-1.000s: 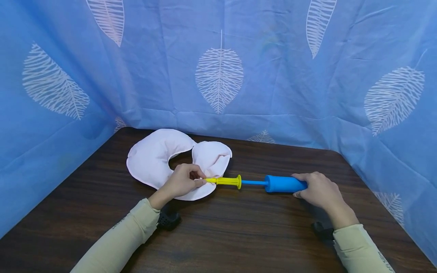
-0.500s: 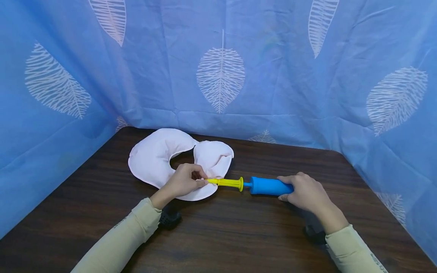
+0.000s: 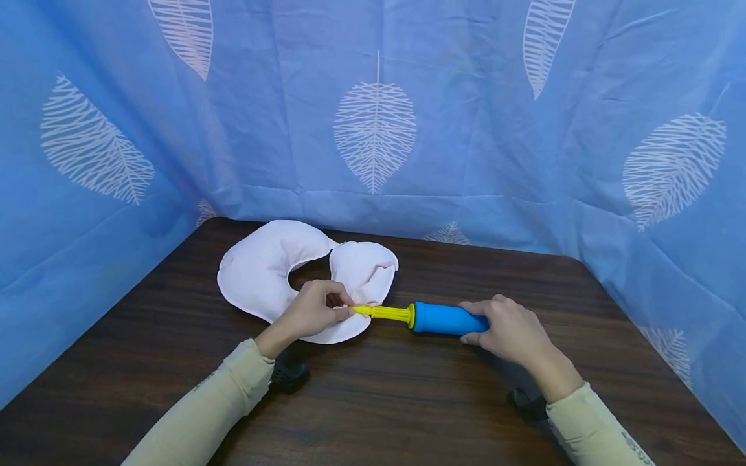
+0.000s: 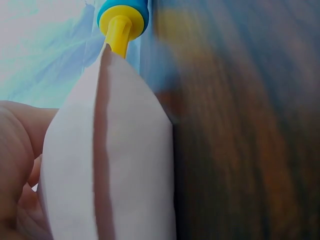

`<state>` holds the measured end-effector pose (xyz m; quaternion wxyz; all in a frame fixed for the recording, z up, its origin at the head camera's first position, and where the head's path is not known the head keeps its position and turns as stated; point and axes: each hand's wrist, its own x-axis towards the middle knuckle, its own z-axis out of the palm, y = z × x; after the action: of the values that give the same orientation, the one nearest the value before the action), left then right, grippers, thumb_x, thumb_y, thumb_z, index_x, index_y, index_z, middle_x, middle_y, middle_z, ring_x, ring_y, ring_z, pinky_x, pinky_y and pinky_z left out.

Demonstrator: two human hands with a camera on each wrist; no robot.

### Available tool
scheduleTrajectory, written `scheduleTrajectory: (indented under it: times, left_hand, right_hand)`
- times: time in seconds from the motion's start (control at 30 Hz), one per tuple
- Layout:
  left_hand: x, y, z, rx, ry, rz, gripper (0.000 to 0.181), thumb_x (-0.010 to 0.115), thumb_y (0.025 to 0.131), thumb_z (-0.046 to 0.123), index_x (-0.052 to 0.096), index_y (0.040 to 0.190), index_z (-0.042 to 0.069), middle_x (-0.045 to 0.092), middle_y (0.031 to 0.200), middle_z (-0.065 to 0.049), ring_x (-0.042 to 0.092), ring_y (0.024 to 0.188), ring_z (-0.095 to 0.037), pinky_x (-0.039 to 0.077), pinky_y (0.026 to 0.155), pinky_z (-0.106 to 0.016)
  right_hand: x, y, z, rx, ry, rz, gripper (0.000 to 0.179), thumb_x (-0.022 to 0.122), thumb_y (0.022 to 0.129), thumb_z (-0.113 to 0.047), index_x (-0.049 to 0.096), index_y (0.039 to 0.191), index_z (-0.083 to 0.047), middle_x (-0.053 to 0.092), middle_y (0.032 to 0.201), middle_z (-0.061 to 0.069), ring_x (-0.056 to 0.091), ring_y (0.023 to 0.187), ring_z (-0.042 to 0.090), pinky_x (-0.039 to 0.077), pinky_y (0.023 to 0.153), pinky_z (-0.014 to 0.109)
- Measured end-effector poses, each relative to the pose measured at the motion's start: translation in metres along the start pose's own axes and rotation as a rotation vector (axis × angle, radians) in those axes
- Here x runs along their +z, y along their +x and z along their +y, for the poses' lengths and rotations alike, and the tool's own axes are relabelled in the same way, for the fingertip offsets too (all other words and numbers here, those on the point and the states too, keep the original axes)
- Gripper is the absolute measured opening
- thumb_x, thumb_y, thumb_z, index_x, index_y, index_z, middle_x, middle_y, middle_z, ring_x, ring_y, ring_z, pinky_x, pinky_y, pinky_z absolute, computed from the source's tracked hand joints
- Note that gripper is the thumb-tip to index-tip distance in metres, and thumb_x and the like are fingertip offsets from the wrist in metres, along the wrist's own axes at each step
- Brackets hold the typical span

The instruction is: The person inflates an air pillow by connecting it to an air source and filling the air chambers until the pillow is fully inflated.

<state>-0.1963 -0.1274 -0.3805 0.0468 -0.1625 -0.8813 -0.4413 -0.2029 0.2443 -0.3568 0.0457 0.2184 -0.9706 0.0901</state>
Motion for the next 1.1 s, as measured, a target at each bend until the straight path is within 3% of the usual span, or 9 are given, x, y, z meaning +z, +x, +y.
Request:
scheduleTrajectory:
  times: [0.17, 0.4, 0.67, 0.87, 1.1]
  left_hand:
    - [0.0, 0.001, 0.001, 0.003, 0.002, 0.003, 0.006, 0.081, 0.09, 0.001, 0.082, 0.092, 0.008, 0.074, 0.087, -0.004, 0.062, 0.077, -0.014, 0.052, 0.074, -0.028]
    - [0.0, 0.002, 0.002, 0.003, 0.027, 0.014, 0.006, 0.083, 0.09, 0.003, 0.082, 0.093, 0.008, 0.075, 0.088, -0.004, 0.062, 0.078, -0.014, 0.052, 0.076, -0.029]
    - [0.0, 0.001, 0.003, -0.018, 0.031, 0.019, 0.006, 0.083, 0.091, 0.004, 0.082, 0.094, 0.008, 0.075, 0.089, -0.003, 0.061, 0.079, -0.014, 0.052, 0.078, -0.03]
    - [0.0, 0.001, 0.001, -0.037, 0.031, 0.026, 0.005, 0.083, 0.091, 0.004, 0.082, 0.094, 0.008, 0.075, 0.089, -0.003, 0.061, 0.08, -0.015, 0.052, 0.079, -0.031]
    - [0.002, 0.0, -0.004, -0.005, 0.006, 0.028, 0.006, 0.083, 0.09, 0.003, 0.082, 0.092, 0.008, 0.075, 0.087, -0.003, 0.061, 0.077, -0.014, 0.053, 0.075, -0.028]
  right_hand:
    - [-0.003, -0.002, 0.012, 0.045, 0.006, -0.011, 0.065, 0.091, 0.085, -0.038, 0.071, 0.143, -0.016, 0.073, 0.127, 0.024, 0.068, 0.108, 0.04, 0.058, 0.076, 0.057]
    - [-0.009, -0.006, 0.046, 0.117, 0.041, -0.016, 0.064, 0.091, 0.085, -0.028, 0.07, 0.143, -0.012, 0.068, 0.137, 0.033, 0.065, 0.117, 0.051, 0.057, 0.076, 0.06]
    - [-0.017, -0.012, 0.079, 0.211, 0.068, -0.063, 0.067, 0.089, 0.085, -0.026, 0.067, 0.146, -0.011, 0.06, 0.143, 0.04, 0.063, 0.113, 0.05, 0.054, 0.075, 0.059]
    - [-0.017, -0.013, 0.088, 0.243, 0.053, -0.061, 0.067, 0.089, 0.085, -0.026, 0.067, 0.146, -0.011, 0.057, 0.144, 0.042, 0.059, 0.117, 0.057, 0.052, 0.08, 0.07]
    - [-0.017, -0.012, 0.088, 0.254, 0.057, -0.081, 0.069, 0.088, 0.085, -0.027, 0.065, 0.148, -0.01, 0.056, 0.145, 0.042, 0.056, 0.122, 0.06, 0.053, 0.08, 0.07]
